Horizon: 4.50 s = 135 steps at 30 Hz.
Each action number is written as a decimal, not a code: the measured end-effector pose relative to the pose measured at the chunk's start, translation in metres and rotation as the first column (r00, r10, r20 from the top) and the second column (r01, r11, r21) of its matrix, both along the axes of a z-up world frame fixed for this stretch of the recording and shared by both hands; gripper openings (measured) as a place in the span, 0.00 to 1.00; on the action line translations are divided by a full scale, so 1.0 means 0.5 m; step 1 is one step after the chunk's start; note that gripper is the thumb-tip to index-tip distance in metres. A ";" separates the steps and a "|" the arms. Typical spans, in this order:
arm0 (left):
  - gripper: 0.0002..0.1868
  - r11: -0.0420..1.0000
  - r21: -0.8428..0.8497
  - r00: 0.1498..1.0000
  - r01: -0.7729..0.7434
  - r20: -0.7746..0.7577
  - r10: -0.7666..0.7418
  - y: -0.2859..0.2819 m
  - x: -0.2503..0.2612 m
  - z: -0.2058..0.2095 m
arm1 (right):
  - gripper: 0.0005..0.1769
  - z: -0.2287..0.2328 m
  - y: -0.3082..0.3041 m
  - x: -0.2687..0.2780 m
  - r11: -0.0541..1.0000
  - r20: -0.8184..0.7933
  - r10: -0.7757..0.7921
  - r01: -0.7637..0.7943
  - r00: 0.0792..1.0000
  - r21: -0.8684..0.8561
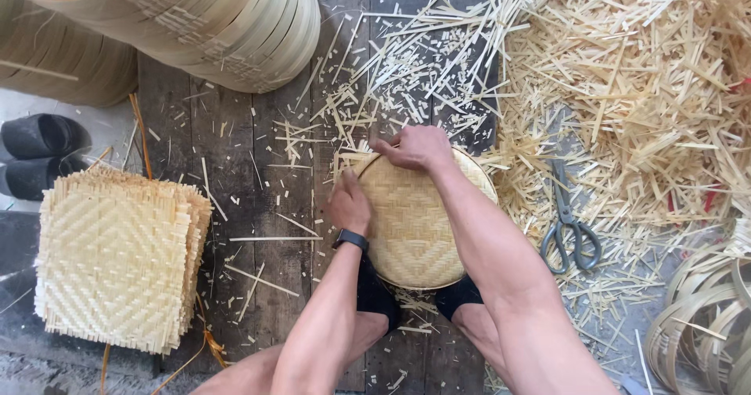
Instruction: The person sits on the floor and repeatedly trims the edges of woven bamboo mats placed over a wooden mold using shears. They then place a bamboo ring around the trimmed mat and stack the finished basket onto a pile.
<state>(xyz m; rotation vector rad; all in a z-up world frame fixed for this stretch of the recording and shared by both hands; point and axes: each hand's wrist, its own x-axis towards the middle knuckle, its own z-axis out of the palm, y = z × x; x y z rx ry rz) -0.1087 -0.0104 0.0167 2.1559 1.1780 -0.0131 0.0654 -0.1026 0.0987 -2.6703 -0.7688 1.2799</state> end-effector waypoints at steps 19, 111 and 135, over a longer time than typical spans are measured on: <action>0.47 0.910 -0.285 0.938 -0.302 0.080 0.336 0.031 -0.008 -0.096 | 0.19 0.101 -0.270 -0.070 0.783 0.334 -0.356 0.084 0.873 0.616; 0.56 0.760 0.155 0.762 0.632 0.054 -0.645 -0.394 -0.083 0.082 | 0.38 -0.269 -0.843 -0.284 0.666 0.088 -0.744 0.746 0.662 0.019; 0.56 0.760 0.168 0.750 0.628 0.130 -0.649 -0.391 -0.105 0.055 | 0.25 -0.121 -0.697 -0.371 0.887 0.339 -0.454 0.453 0.824 0.087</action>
